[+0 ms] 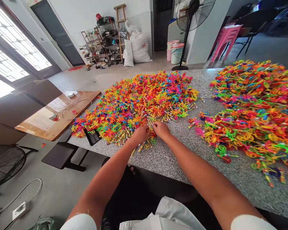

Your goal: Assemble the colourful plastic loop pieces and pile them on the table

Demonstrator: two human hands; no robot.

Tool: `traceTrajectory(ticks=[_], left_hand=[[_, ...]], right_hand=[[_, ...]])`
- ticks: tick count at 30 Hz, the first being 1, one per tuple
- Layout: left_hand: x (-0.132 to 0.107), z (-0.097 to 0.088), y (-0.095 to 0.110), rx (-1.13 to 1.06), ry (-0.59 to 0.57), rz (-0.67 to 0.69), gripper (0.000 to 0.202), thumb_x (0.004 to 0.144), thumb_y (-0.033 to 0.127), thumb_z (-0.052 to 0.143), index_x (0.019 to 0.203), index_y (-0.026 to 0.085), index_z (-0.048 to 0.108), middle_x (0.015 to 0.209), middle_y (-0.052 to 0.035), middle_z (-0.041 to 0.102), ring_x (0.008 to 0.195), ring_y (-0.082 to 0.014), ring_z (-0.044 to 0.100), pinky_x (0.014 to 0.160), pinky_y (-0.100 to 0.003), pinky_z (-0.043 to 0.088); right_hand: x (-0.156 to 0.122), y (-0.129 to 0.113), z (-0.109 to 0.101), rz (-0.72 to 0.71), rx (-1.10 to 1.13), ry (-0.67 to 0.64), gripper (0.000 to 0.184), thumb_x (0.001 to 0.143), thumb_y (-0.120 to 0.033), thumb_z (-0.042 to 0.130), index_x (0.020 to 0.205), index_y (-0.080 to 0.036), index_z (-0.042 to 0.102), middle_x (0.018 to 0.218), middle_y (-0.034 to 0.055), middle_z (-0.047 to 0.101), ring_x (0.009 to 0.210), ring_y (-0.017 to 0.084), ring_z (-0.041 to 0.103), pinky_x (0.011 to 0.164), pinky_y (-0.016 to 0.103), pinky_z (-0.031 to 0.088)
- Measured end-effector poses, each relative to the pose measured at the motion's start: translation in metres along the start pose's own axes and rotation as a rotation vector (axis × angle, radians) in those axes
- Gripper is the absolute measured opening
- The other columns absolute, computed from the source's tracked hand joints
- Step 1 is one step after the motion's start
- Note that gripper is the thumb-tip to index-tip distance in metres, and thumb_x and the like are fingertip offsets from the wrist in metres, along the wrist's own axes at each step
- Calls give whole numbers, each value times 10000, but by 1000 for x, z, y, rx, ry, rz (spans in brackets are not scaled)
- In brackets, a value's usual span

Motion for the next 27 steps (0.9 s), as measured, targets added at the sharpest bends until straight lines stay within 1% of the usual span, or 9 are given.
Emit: traceTrajectory(ticks=[4, 8, 12, 15, 17, 20, 23, 25, 27], left_hand=[[-12, 0, -3, -68, 7, 17, 266, 683, 177, 796, 911, 220, 667, 1042, -101, 670, 1043, -289, 628, 967, -336, 455], [-17, -1, -10, -149, 75, 6, 308, 696, 133, 766, 979, 215, 673, 1000, -105, 677, 1032, -293, 628, 971, -350, 456], [-20, -10, -16, -130, 117, -8, 363, 748, 163, 733, 1105, 213, 687, 912, -73, 679, 916, -255, 640, 909, -343, 459], [-25, -20, -17, -137, 155, -30, 237, 753, 189, 734, 988, 208, 709, 853, -48, 664, 851, -223, 626, 856, -326, 459], [-30, -25, -20, -221, 186, -103, 176, 743, 216, 746, 909, 199, 691, 782, -23, 637, 770, -192, 595, 787, -309, 462], [-42, -19, -21, -558, 170, -219, 180, 768, 323, 741, 850, 189, 654, 743, 1, 595, 670, -143, 538, 670, -276, 468], [-56, -3, -13, -937, 109, -257, 302, 738, 434, 784, 831, 184, 641, 786, 0, 591, 673, -116, 541, 624, -246, 496], [-63, 6, -5, -1087, 90, -281, 364, 684, 446, 840, 826, 183, 633, 795, 2, 592, 678, -104, 552, 604, -226, 501], [-68, 16, 3, -1192, 68, -309, 389, 665, 436, 868, 832, 181, 625, 795, 5, 597, 669, -97, 564, 580, -214, 496]], right_hand=[[27, -18, 9, 37, -132, 1, 294, 991, -325, 543, 1148, -153, 721, 1192, 195, 715, 1165, 310, 648, 953, 366, 461], [35, -27, 17, 39, -206, -30, 339, 967, -284, 592, 1253, -118, 665, 1231, 231, 689, 1162, 334, 655, 951, 393, 464], [33, -17, 12, 53, -214, -62, 272, 942, -242, 617, 1174, -133, 708, 1206, 219, 709, 1160, 324, 662, 944, 373, 466], [27, -3, 0, 75, -179, -75, 191, 865, -192, 676, 1035, -147, 751, 1148, 207, 732, 1150, 346, 669, 938, 387, 472], [20, 5, -8, 81, -130, -69, 135, 796, -156, 713, 926, -157, 752, 1099, 193, 744, 1140, 358, 672, 936, 398, 478], [3, 11, -18, 82, -4, -40, 73, 762, -153, 714, 833, -166, 705, 977, 162, 754, 1044, 333, 701, 870, 382, 512], [-27, 15, -21, 69, 169, -26, 95, 863, -272, 619, 905, -193, 652, 867, 92, 745, 805, 236, 717, 694, 325, 545], [-52, 17, -18, 60, 453, -36, 162, 891, -360, 578, 955, -215, 613, 843, 47, 736, 657, 175, 673, 577, 284, 527], [-77, 17, -12, 64, 858, -71, 245, 838, -432, 654, 952, -223, 599, 821, 18, 719, 572, 136, 612, 503, 254, 490]])
Point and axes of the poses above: each hand's wrist, its own x-axis towards the middle knuckle, its own z-axis out of the palm, y = z × x, the point moved 7 cm from there along x, towards the middle knuckle
